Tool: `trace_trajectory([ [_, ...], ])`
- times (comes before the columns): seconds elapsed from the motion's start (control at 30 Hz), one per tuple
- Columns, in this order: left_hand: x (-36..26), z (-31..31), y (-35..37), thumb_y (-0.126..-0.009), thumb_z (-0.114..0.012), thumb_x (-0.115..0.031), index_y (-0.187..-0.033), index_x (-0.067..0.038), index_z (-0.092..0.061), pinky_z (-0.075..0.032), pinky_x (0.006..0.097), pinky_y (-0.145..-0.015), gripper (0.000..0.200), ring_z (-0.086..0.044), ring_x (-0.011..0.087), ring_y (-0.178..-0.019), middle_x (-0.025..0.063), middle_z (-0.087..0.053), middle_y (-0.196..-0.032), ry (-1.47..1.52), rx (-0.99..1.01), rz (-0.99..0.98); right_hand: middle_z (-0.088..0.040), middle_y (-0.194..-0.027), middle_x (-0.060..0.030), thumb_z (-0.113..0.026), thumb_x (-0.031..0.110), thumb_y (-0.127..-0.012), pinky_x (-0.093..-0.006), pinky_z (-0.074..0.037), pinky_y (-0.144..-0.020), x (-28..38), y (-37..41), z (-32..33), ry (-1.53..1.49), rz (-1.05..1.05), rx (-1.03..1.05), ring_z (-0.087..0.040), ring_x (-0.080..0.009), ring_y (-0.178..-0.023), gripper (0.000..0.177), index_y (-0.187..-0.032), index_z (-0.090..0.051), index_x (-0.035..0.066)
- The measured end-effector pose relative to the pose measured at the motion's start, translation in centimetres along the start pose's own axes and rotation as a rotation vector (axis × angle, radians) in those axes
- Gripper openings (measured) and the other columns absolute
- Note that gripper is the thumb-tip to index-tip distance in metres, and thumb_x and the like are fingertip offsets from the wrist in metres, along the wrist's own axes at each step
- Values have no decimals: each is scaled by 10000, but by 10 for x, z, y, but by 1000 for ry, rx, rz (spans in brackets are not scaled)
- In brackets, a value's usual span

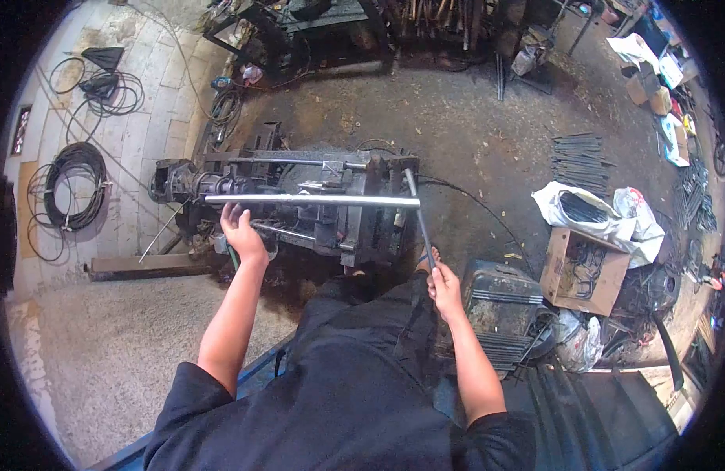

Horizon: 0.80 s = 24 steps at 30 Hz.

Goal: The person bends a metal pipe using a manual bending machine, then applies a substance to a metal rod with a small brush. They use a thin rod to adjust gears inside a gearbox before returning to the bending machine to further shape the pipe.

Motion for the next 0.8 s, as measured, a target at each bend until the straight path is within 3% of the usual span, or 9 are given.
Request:
trace_trajectory([
  [0.07,41,16,-2,-893,-546,17,-1114,-22,-587,-446,283,-833,228,-546,129,-918,32,-586,-1031,76,-20,113,-486,-713,27,-481,263,-1030,-216,-354,-486,1,-11,-11,-125,-27,42,-449,-58,-581,226,-1159,-540,88],
  [0.2,89,16,30,-873,-568,-44,-954,-75,-656,-393,222,-580,124,-544,102,-687,-9,-609,-831,55,53,361,-557,-818,-29,-474,250,-1032,-268,-449,-545,-4,-42,-43,-332,12,46,-545,-133,-645,175,-1076,-523,88],
  [0.3,118,13,28,-879,-583,-50,-970,-67,-658,-412,228,-596,119,-555,102,-689,-3,-615,-839,33,116,389,-650,-1076,-127,-517,194,-1008,-391,-548,-784,8,-52,-90,-483,-52,53,-650,-242,-978,103,-1038,-510,96],
  [0.37,109,3,20,-868,-599,13,-974,-13,-650,-487,278,-760,121,-596,139,-822,41,-635,-922,77,290,438,-650,-1099,-125,-522,178,-1005,-402,-538,-821,12,-63,-118,-546,-15,-9,-639,-244,-1011,90,-1049,-512,100],
  [0.43,126,-1,2,-884,-604,-27,-1035,6,-665,-500,282,-791,165,-628,147,-874,75,-671,-981,-129,421,318,-649,-1128,-109,-545,113,-987,-432,-515,-895,12,-80,-148,-687,-6,-168,-608,-247,-1079,87,-1069,-520,97],
  [0.6,142,-17,-26,-890,-659,-148,-1074,45,-678,-497,288,-784,267,-635,144,-869,93,-707,-986,-100,794,355,-637,-1123,-99,-571,44,-959,-441,-540,-879,-3,-128,-203,-723,144,-322,-630,-239,-1027,122,-1069,-527,72],
  [0.73,151,-31,-36,-876,-680,-195,-1091,25,-674,-492,325,-826,308,-650,172,-927,103,-714,-1001,-226,1046,283,-637,-949,-63,-610,47,-940,-350,-582,-787,-7,-141,-232,-704,212,-470,-648,-207,-863,94,-1010,-550,65],
  [0.77,169,-35,-35,-871,-685,-206,-1086,15,-673,-487,338,-841,309,-647,176,-948,104,-717,-1001,-190,1059,153,-626,-989,-62,-603,20,-934,-393,-560,-841,-7,-143,-235,-655,217,-496,-639,-208,-893,117,-1029,-545,55],
  [0.8,151,-34,-39,-866,-687,-211,-1074,20,-671,-486,344,-847,312,-646,188,-955,112,-714,-996,-226,1126,303,-615,-1030,-61,-596,-7,-928,-436,-539,-894,-6,-144,-238,-604,220,-518,-629,-209,-923,143,-1049,-540,45],
])
Point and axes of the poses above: each hand's wrist, its own y-axis away from the middle knuckle, its own z-axis out of the back of the hand, x = y × z, the point moved 1 cm from there along -y, towards the middle knuckle
